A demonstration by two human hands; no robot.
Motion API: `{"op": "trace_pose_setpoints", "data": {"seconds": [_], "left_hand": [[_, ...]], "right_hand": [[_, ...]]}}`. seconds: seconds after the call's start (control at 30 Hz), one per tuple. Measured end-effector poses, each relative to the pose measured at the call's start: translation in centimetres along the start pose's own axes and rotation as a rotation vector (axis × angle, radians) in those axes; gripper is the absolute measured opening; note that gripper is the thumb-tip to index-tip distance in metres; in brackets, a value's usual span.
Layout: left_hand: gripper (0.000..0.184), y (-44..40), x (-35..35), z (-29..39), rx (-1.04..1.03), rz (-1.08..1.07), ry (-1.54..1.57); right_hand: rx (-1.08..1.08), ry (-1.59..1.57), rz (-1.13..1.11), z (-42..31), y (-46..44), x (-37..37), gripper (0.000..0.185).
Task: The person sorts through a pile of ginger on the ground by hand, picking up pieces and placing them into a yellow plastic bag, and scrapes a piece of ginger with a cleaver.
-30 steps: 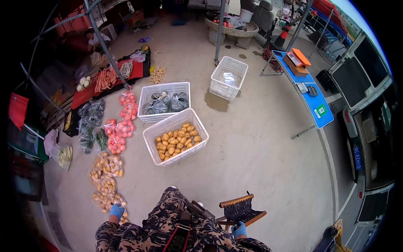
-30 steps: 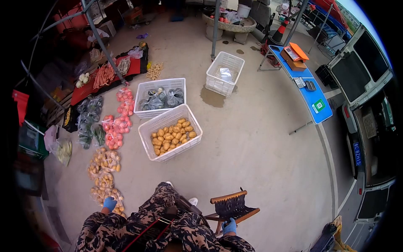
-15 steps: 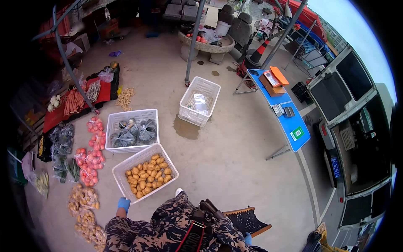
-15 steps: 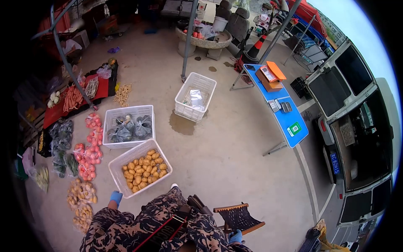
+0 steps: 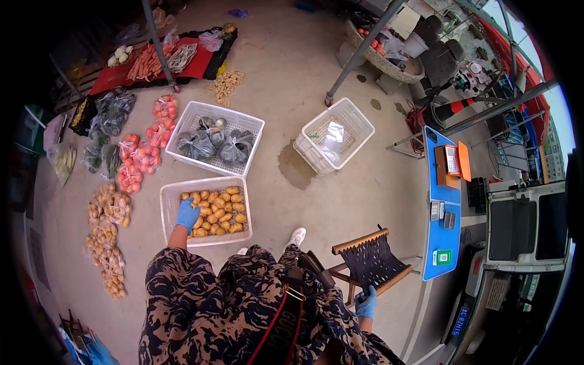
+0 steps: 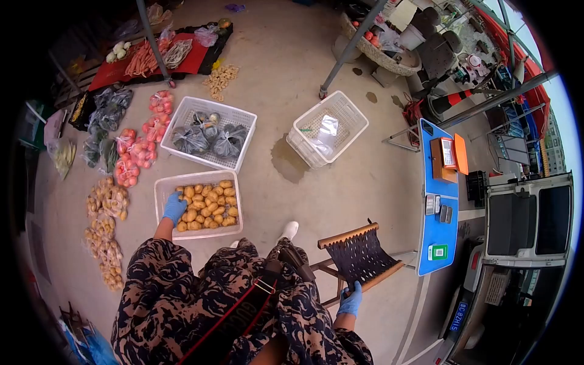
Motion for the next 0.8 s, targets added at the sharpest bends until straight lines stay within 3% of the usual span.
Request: {"op": "trace_pose_setpoints", "data": {"seconds": [0.1, 0.13, 0.17, 0.23, 0.3, 0.5, 0.63, 0.73, 0.8], "left_hand": [[0.043, 4.6, -2.1, -10.6, 0.424, 0.062, -0.077], [0.038, 6.2, -4.4, -17.1, 0.478, 0.084, -0.114], [0.028, 7.3, -8.2, -23.8, 0.306, -0.199, -0.424], [0.027, 14.4, -8.5, -23.5, 0.546, -0.256, -0.361], [0.025, 20.9, -9.8, -20.9, 0.828, -0.138, -0.053], [0.019, 29.6, -18.9, -13.1, 1.097, -0.108, 0.398], [0.017, 27.4, -23.3, -6.9, 1.284, -0.144, 0.682], [0.014, 19.5, -22.9, -4.1, 0.916, -0.345, 0.525], [0.022, 13.7, -21.8, -3.8, 1.116, -0.215, 0.675]], "right_hand": [[-0.007, 0.075, -0.061, -6.2, -3.4, -8.9, 0.010], [-0.008, 0.152, -0.111, -7.6, -5.3, -11.3, 0.010], [-0.009, 0.231, -0.158, -9.2, -7.2, -13.6, 0.011], [-0.040, 0.313, -0.248, -11.9, -10.2, -19.6, 0.010], [-0.042, 0.450, -0.321, -13.9, -12.1, -25.4, 0.010], [-0.083, 0.565, -0.470, -16.6, -11.7, -42.3, 0.009], [-0.119, 0.620, -0.525, -16.7, -11.0, -52.8, 0.012], [-0.129, 0.658, -0.605, -16.5, -10.0, -60.9, 0.010], [-0.119, 0.687, -0.615, -16.7, -9.3, -66.3, 0.010]]}}
Point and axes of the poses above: each hand's wrist, its own y-axis away from the middle knuckle, its own x-axis out of the back of the hand, z = x × y, the point moved 6 cm from there along -y, towards the middle knuckle, and after that the axes turned 2 degrees about -y, right-handed, at the moved point
